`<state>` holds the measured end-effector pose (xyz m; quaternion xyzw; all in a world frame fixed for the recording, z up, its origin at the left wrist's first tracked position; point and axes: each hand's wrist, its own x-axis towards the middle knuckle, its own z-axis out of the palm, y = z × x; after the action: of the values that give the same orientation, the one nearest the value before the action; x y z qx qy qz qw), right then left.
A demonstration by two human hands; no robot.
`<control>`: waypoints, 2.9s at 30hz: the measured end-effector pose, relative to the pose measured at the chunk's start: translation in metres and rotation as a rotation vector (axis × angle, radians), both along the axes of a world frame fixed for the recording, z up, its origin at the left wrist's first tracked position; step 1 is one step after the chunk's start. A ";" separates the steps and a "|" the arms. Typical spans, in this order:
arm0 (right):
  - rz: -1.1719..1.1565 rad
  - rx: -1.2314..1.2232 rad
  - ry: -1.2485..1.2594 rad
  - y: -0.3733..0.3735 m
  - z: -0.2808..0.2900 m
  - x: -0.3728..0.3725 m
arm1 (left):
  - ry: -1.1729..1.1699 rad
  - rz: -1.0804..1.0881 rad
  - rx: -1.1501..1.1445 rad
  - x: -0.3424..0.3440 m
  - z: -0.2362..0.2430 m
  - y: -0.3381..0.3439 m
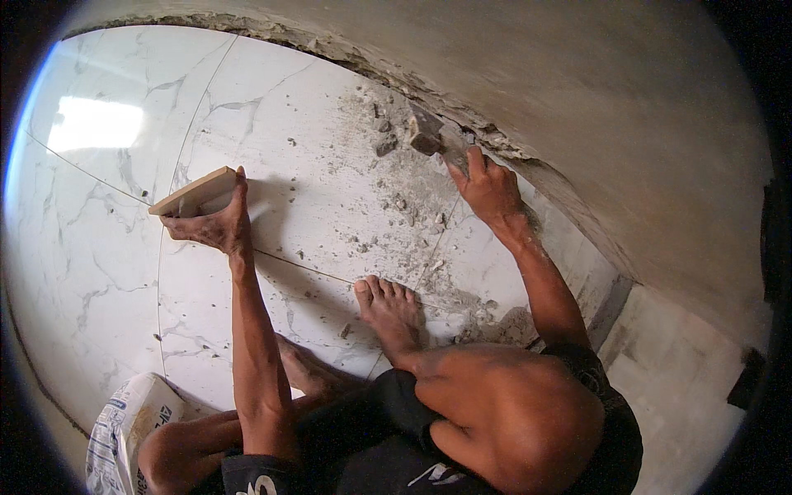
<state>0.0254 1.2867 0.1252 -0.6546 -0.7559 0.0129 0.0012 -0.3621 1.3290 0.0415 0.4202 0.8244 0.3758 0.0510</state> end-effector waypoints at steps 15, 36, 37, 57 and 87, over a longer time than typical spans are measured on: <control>0.126 0.147 0.052 -0.013 -0.002 0.023 | 0.060 -0.011 0.021 0.000 -0.005 0.002; 0.017 0.124 -0.042 0.002 0.011 0.041 | 0.032 -0.029 0.057 -0.002 -0.005 0.002; 0.043 0.132 -0.045 0.001 0.015 0.038 | 0.018 -0.025 0.062 0.000 -0.004 0.002; 0.401 0.288 0.035 0.001 0.043 -0.033 | 0.043 -0.025 0.021 -0.004 -0.004 0.000; 0.115 0.059 -0.216 0.061 0.023 -0.047 | -0.015 -0.006 0.100 -0.008 -0.010 0.002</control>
<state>-0.0218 1.3478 0.1486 -0.6073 -0.7881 -0.0798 -0.0616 -0.3696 1.3308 0.0318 0.4222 0.8029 0.4193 0.0372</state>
